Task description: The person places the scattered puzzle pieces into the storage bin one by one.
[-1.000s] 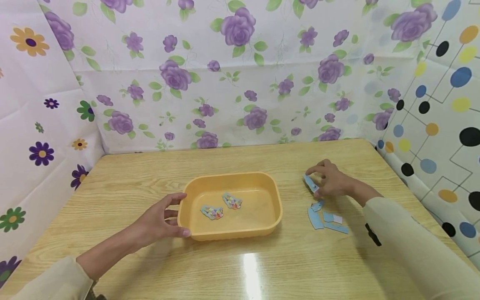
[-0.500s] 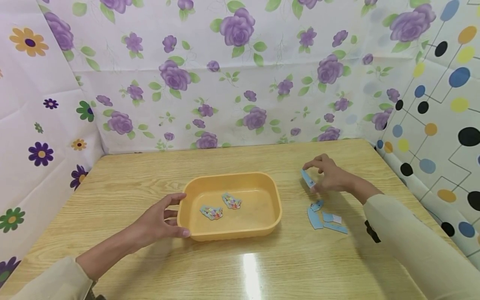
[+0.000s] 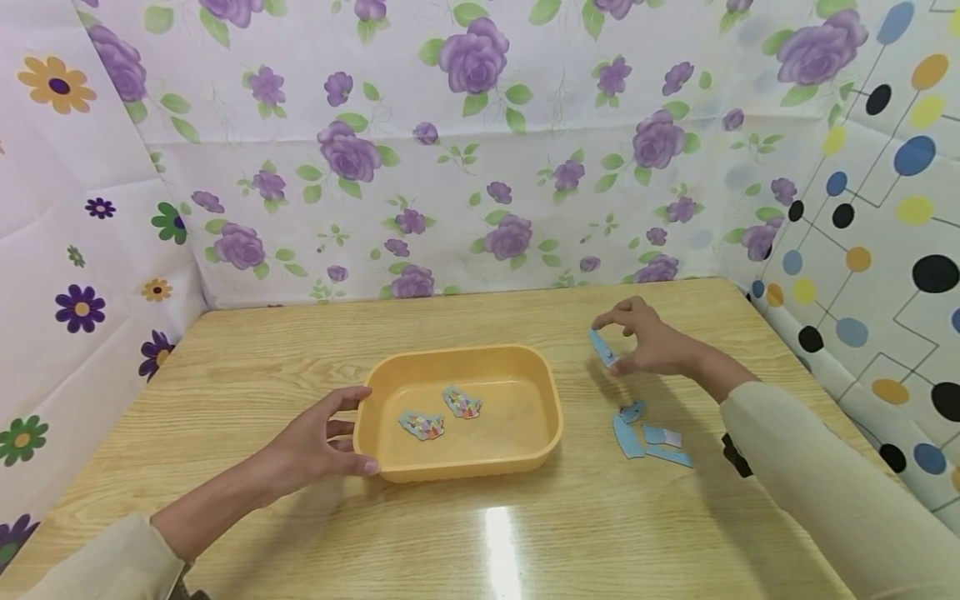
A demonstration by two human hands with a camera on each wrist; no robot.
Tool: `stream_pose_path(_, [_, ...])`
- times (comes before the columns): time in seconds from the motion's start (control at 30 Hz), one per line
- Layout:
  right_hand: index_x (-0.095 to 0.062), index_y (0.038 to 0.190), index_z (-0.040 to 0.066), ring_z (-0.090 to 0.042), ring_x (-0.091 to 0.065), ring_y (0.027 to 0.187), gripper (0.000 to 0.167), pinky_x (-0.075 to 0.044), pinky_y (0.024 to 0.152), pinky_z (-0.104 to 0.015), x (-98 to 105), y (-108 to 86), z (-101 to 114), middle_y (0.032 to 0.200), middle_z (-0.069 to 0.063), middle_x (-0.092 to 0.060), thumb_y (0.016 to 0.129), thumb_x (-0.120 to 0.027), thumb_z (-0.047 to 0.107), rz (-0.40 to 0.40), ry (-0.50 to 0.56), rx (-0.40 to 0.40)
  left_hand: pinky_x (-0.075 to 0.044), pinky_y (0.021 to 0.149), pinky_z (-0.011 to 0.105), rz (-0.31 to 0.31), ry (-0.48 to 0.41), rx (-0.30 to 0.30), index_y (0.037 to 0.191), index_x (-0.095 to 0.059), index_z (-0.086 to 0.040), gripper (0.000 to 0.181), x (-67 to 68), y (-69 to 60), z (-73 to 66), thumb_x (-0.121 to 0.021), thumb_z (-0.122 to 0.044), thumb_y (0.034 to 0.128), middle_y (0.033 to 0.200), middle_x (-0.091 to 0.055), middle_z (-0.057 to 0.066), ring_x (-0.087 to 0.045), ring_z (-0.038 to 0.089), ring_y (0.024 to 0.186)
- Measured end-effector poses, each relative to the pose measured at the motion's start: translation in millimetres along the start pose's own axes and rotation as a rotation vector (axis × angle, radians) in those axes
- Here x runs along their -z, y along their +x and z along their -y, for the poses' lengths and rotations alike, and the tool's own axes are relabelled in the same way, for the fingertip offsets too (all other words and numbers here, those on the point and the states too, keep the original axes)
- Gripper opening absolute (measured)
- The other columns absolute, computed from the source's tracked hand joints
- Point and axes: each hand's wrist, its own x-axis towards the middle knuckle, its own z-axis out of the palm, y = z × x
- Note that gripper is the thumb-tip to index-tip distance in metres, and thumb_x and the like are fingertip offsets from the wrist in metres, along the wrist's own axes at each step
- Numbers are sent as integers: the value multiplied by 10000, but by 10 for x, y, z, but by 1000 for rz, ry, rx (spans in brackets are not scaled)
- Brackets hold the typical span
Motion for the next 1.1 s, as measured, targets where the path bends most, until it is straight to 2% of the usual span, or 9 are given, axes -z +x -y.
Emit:
stream_pose_path(0.4, [-492, 1346, 92, -303, -314, 1046, 609, -426, 713, -381, 48, 120, 280, 1353, -184, -249, 813, -784, 118, 12, -13, 64, -576, 839, 356, -3, -19, 8, 1485, -218, -38, 1025, -6, -3, 0, -857, -23, 683, 1473, -237, 188, -555, 396, 1158])
stream_pose_path(0.9, [-476, 1365, 95, -303, -306, 1056, 624, -428, 735, -387, -3, 289, 536, 1363, -182, -220, 826, -780, 171, 57, -14, 99, -576, 841, 356, -11, 0, 2, 1480, -232, -34, 1021, -8, 2, 2, -864, -43, 678, 1454, -269, 199, -552, 403, 1162])
stream_pose_path(1.1, [-479, 1357, 71, -313, -312, 1052, 603, -433, 730, -380, -43, 347, 617, 1374, -196, -215, 830, -767, 122, 73, -13, 118, -576, 841, 351, -26, 19, 1, 1476, -249, -33, 1012, -11, 4, 6, -868, -51, 675, 1447, -292, 204, -558, 399, 1157])
